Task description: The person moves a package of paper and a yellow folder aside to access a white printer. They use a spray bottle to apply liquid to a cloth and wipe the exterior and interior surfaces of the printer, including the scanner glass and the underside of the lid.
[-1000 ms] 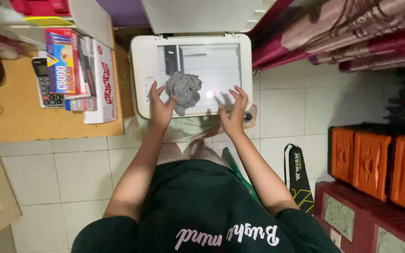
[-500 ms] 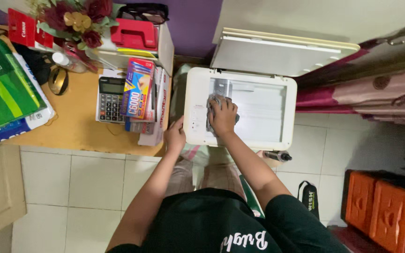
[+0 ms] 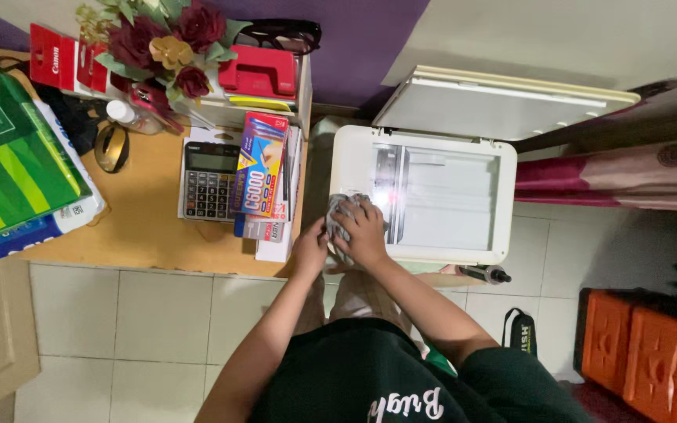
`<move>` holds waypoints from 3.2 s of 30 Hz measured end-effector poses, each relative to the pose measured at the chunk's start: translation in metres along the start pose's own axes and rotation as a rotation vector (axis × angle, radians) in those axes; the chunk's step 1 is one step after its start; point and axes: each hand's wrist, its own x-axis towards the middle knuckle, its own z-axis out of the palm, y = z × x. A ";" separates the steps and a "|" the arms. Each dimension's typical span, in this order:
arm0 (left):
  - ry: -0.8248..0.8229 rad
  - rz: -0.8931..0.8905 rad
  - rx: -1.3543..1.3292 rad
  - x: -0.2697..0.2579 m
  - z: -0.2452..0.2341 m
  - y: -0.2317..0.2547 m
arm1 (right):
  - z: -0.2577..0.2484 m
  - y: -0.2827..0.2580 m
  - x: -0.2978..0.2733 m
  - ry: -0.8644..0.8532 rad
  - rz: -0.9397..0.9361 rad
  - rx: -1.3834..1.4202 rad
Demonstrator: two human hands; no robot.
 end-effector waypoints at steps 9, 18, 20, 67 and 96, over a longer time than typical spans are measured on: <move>0.002 0.010 0.105 -0.011 -0.022 0.041 | 0.039 0.075 0.147 0.096 0.251 -0.161; 0.064 0.043 0.099 -0.007 -0.014 0.029 | 0.005 0.012 0.039 -0.052 0.115 -0.094; 0.020 0.006 0.046 -0.003 -0.009 0.019 | -0.006 -0.010 -0.006 -0.087 0.084 -0.041; 0.014 0.536 0.373 0.003 0.007 0.095 | -0.086 0.126 -0.105 0.216 0.803 -0.431; 0.089 0.452 0.669 0.079 0.036 0.137 | -0.032 0.127 0.079 0.206 0.415 -0.203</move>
